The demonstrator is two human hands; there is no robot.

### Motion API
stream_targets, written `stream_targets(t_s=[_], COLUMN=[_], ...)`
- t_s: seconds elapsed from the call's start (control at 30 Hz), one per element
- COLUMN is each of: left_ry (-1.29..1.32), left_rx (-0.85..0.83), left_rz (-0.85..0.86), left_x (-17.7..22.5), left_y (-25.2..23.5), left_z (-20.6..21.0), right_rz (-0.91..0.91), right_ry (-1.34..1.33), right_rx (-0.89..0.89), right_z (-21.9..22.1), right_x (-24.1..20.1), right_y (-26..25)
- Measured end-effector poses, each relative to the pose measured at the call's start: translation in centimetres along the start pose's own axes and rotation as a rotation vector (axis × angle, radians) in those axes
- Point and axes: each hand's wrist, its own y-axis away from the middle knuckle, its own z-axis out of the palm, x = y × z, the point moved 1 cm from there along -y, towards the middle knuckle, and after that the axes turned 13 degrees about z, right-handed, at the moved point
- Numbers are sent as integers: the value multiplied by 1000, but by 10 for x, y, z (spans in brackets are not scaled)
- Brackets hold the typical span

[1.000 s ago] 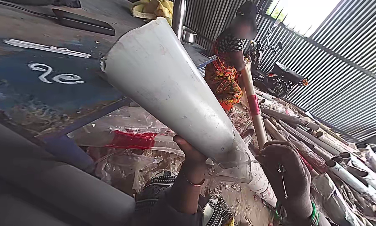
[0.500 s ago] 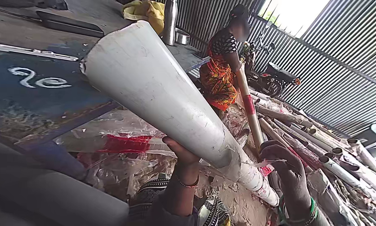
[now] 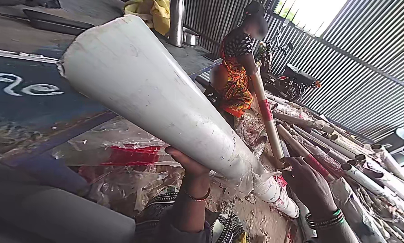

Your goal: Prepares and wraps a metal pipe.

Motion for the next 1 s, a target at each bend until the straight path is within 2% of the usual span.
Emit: stream_targets(t_s=[0.03,0.1,0.2,0.33,0.43,0.6,0.8,0.93,1.0], left_ry=[-6,23,95,166,129,34,-17,-27,-12], left_rx=[3,-18,-11,2,2,-1,9,42,22], left_rz=[-3,-22,-56,-87,-67,-44,-52,-62,-61], left_x=[0,-3,-9,-4,-4,-6,-5,2,-1], left_y=[0,3,12,7,8,19,18,12,16], left_z=[0,-7,-23,-8,-7,-23,-22,-6,-13], right_rz=[12,-12,-127,-349,-517,-676,-793,-846,-859], right_ry=[-49,-208,-424,-671,-625,-434,-322,-246,-245], right_rx=[-56,-59,93,189,268,381,461,537,534], right_z=[1,1,-6,-22,-28,-19,-10,-12,-10], right_x=[8,18,9,-22,-50,-85,-95,-100,-101], right_y=[-1,1,8,11,10,0,-10,-12,-14])
